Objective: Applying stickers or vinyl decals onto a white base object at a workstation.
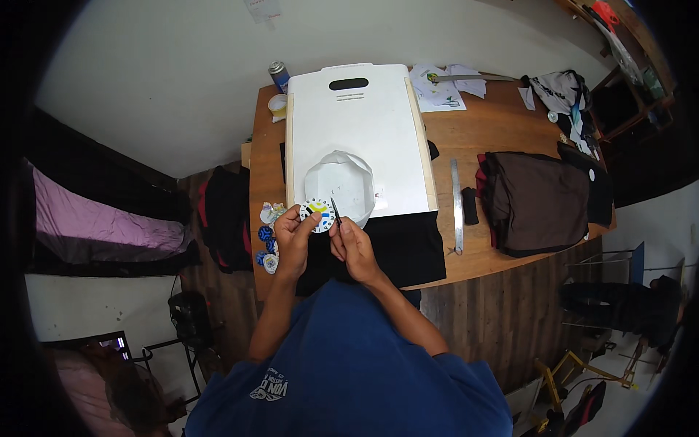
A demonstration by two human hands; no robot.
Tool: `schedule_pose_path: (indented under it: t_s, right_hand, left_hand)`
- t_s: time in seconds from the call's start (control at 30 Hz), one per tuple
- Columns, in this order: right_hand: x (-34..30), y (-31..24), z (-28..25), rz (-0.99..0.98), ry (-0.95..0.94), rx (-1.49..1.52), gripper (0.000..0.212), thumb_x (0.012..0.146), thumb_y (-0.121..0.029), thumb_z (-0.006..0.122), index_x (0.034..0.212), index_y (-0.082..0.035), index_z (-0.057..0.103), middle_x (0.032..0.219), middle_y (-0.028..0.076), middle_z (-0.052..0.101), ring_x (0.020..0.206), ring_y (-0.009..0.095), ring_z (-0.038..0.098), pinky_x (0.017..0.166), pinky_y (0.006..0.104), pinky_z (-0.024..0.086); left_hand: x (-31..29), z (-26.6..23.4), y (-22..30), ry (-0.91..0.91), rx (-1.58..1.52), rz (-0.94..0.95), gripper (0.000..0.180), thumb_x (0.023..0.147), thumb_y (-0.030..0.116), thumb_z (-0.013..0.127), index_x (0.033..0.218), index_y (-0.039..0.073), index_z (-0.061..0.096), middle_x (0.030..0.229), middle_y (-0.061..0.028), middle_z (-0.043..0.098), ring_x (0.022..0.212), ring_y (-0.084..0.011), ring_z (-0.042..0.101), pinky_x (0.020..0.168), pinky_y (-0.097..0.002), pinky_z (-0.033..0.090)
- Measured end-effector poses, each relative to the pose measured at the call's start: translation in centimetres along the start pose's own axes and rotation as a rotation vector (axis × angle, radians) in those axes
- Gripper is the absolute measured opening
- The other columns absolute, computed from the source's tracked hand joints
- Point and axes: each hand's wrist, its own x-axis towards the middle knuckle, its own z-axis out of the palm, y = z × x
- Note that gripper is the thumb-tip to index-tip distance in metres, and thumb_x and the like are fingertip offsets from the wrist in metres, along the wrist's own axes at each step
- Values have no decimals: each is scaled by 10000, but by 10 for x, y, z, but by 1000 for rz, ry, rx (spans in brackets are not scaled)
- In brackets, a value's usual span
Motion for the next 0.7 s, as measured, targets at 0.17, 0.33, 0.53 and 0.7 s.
schedule_pose_path:
  t_s: [0.17,0.33,0.53,0.7]
  right_hand:
    - [0,0,-1,4,7,1,357,1064,-322,314,951,-36,496,575,-27,335,485,58,295,470,212,300]
    - [-1,3,-2,11,9,4,360,1063,-330,317,952,-39,496,579,-28,337,485,58,295,466,213,296]
    - [-1,3,-1,9,22,13,355,1062,-333,320,952,-42,491,579,-30,332,482,57,290,456,209,283]
    - [-1,3,0,-11,30,22,348,1063,-325,320,950,-43,489,579,-30,332,479,56,286,450,209,276]
  left_hand:
    - [1,0,-2,5,-9,-30,53,883,26,655,854,-18,645,832,-53,680,747,-61,613,699,-204,473]
    - [0,0,-3,12,-8,-38,54,883,26,656,850,-15,645,830,-53,679,747,-61,612,698,-203,473]
    - [0,2,-2,13,-14,-29,66,885,28,660,838,-14,641,826,-49,675,745,-60,609,701,-202,470]
    - [-1,1,-4,10,-25,-35,72,886,27,661,831,-12,637,824,-46,672,746,-58,605,704,-200,468]
